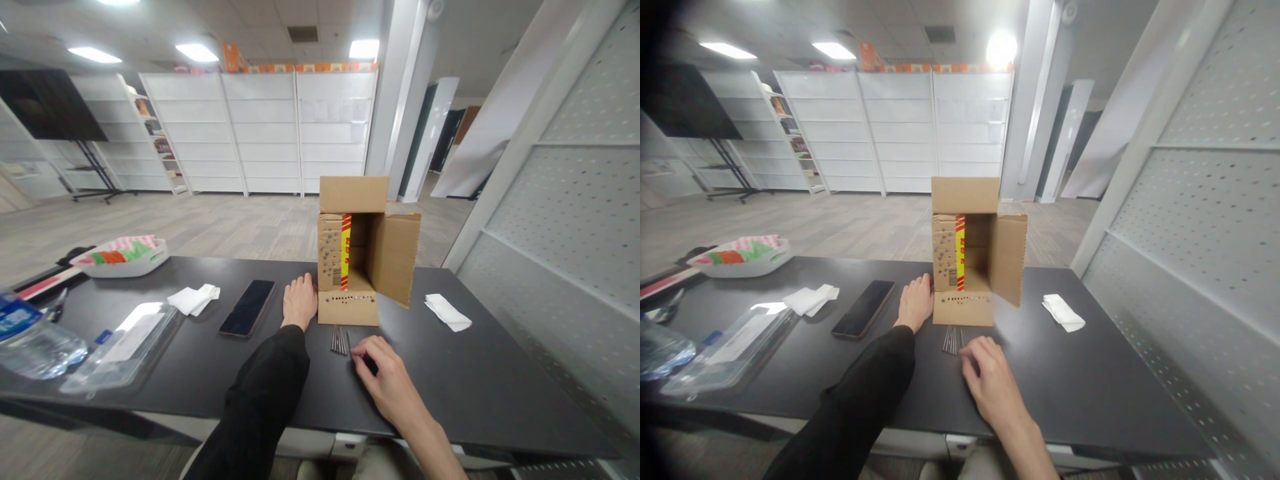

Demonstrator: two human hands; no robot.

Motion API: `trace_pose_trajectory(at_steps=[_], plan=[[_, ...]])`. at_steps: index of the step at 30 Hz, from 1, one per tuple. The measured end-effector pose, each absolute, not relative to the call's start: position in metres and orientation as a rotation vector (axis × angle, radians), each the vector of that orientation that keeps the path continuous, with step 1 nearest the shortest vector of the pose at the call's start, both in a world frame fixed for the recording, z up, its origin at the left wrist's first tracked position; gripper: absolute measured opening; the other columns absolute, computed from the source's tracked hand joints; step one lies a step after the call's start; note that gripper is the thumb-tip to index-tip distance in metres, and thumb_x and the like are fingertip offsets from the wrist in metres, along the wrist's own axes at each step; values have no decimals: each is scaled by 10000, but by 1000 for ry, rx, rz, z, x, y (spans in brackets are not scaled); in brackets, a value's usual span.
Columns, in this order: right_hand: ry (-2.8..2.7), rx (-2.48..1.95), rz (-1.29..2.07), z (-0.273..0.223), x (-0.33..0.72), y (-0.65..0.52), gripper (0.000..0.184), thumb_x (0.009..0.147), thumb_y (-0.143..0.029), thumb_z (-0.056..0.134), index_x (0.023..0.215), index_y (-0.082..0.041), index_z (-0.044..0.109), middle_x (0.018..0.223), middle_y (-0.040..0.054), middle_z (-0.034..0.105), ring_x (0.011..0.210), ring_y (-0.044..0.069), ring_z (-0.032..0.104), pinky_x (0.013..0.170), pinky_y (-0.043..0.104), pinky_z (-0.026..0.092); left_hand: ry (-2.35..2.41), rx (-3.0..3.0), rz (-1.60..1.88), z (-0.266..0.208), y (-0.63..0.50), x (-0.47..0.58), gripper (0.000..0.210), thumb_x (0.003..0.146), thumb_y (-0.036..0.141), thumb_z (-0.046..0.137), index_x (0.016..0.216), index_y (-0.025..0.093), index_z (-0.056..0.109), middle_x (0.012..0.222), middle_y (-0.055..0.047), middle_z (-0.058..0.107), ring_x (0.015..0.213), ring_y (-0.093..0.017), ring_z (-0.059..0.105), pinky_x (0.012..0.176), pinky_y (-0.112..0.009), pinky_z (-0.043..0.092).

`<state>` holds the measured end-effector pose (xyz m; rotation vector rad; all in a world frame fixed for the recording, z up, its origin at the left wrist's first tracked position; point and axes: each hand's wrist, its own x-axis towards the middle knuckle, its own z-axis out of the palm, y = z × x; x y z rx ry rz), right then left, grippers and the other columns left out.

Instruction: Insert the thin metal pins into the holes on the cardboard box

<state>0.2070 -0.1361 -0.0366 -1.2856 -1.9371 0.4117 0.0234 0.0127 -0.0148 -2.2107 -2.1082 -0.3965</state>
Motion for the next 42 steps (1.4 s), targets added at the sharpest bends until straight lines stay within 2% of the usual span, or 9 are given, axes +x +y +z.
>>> trace_pose_trajectory(at_steps=[12,21,42], plan=[[-2054,-1349,379,-30,203,-139,173,944,-105,502,938,-216,633,927,32,676,881,218,582,832,364,435,-2125,-2199,-373,-14,12,24,287,980,265,342,1136,159,559,1137,-155,664,1096,-260,606,923,-388,427],[-2106,-1375,356,-30,202,-138,185,953,-115,485,937,-217,638,928,38,678,877,214,579,800,352,423,-2089,-2203,-418,-15,12,23,275,982,281,360,1127,151,554,1101,-147,672,1076,-278,616,900,-391,426],[-2096,-1372,382,-37,201,-135,115,974,-143,503,943,-225,578,938,23,666,867,215,557,790,345,387,-2093,-2204,-420,-17,14,23,253,977,273,366,1116,159,544,1104,-144,667,1078,-268,613,898,-378,419]])
